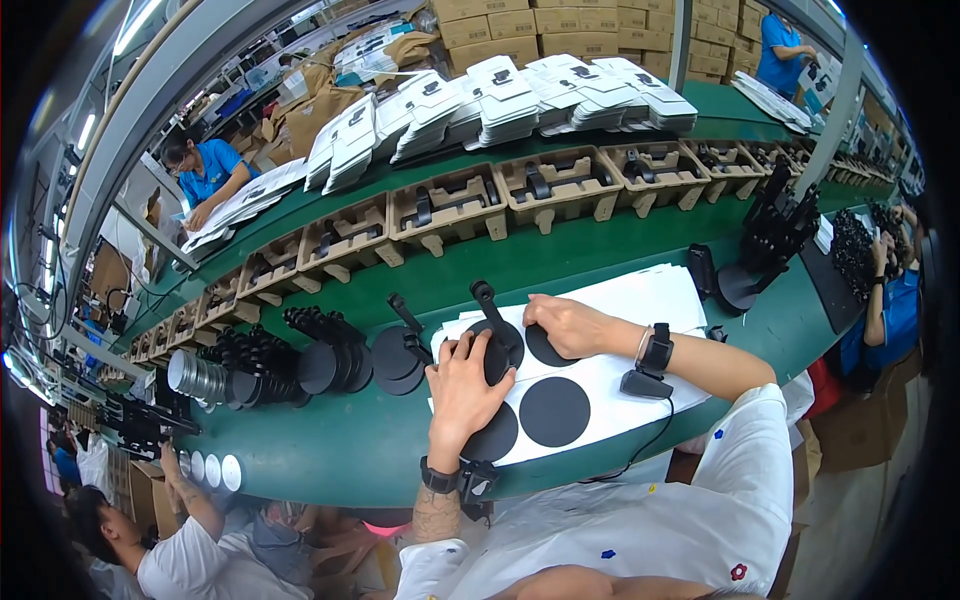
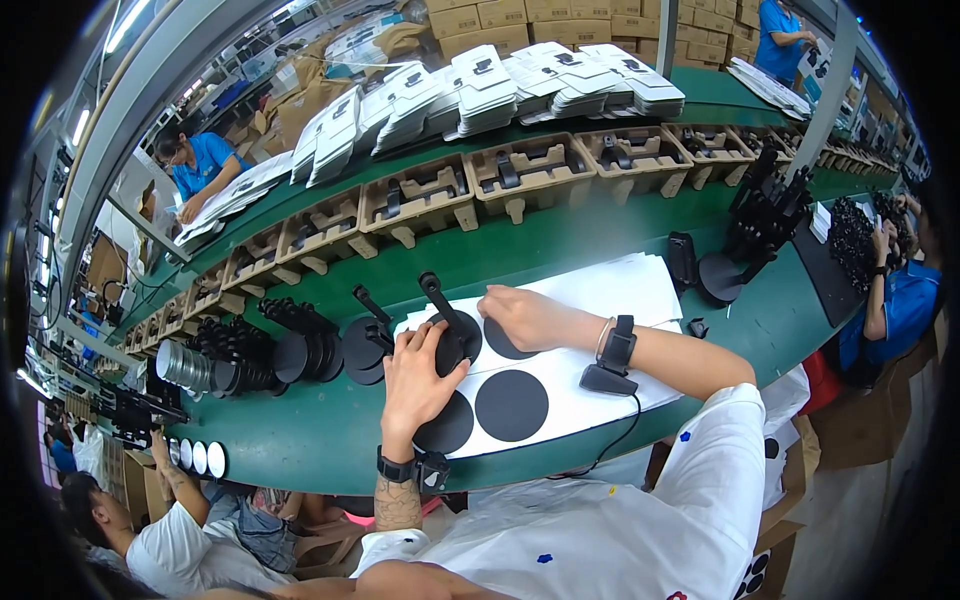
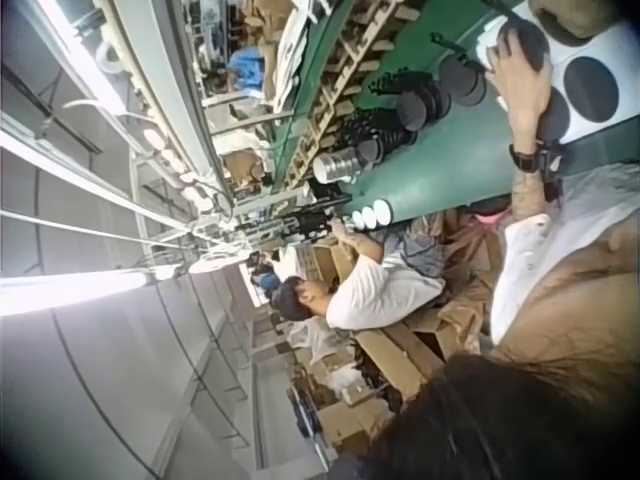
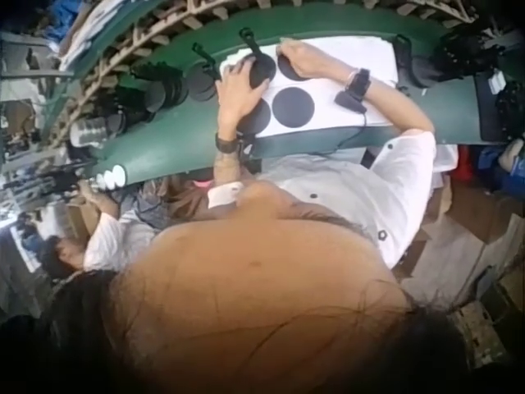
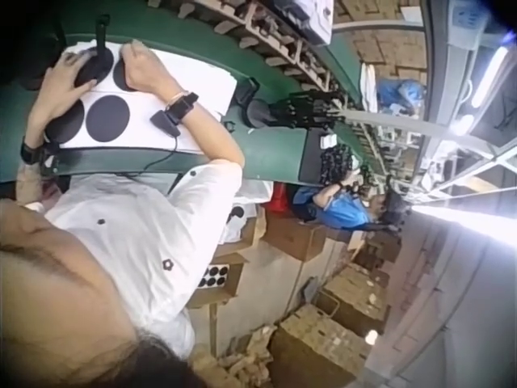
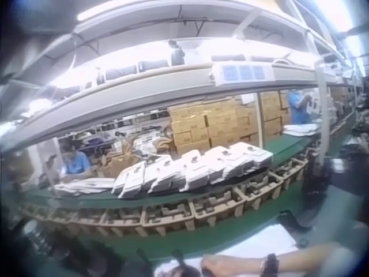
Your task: The person peels a circular sticker from a sheet, presses it onto the base of a black plastic stand, and places the completed stand into a cardboard tray.
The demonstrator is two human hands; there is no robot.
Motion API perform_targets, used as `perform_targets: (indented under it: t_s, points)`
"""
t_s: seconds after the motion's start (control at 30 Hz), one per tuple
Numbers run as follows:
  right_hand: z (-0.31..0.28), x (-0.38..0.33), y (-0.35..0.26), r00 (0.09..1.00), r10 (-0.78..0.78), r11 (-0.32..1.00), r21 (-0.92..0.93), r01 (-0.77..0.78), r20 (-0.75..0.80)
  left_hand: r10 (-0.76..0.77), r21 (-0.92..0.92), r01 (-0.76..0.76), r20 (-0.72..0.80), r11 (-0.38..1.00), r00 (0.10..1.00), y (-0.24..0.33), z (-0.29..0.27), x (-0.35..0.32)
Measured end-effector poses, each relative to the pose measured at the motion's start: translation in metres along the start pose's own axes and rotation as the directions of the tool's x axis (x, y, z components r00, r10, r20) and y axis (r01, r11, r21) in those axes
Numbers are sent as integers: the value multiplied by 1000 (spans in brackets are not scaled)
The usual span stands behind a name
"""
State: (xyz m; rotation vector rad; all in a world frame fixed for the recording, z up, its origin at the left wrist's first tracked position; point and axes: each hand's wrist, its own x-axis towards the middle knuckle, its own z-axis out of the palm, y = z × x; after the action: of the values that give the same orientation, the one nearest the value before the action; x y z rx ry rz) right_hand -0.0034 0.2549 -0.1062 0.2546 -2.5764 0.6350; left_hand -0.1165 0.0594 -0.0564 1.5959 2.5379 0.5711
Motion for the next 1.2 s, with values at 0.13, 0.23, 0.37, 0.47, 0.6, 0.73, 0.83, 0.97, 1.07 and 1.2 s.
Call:
perform_targets:
  t_s: [0.13, 0.23, 0.37, 0.47, 0.6, 0.73, 0.83, 0.97, 1.07, 1.2]
  points:
    - [-11, 3, -9, 996, -42, 993, -105, 50, 82, 6, 2, -6, -7, 1000, 1000, 3, 3, 0]
    - [-13, 5, -1, 996, -74, 991, -104, 79, 57, 30, -1, -30, -12, 1000, 999, 5, 3, 4]
    - [-44, -17, 3, 995, -90, 994, -60, 88, -39, -26, -42, 28, 40, 999, 999, 6, 7, 7]
    - [-76, -49, -7, 979, 14, 1000, -10, -17, -205, -47, -10, 47, 26, 999, 999, 9, 8, 6]
    - [-113, -103, -28, 800, 247, 953, -11, -301, -546, -21, -22, 22, 49, 1000, 999, 0, -3, 2]
    - [-113, -125, -68, 604, 451, 883, 232, -407, -657, 2, -326, -18, -51, 945, 999, -3, -23, -5]
    - [-99, -103, -102, 555, 539, 827, 521, -209, -634, 43, -922, -239, -238, 303, 970, 24, -17, -11]
    - [-72, -52, -130, 649, 712, 292, 954, 73, -268, 118, -924, -79, -131, -374, 984, 78, -13, -18]
    - [-58, -42, -139, 683, 723, 56, 994, 94, -105, 26, -918, -88, -106, -387, 994, 91, -13, -22]
    - [-44, -35, -144, 669, 739, 0, 992, 126, -84, 40, -898, -108, -138, -426, 990, 89, -16, -25]
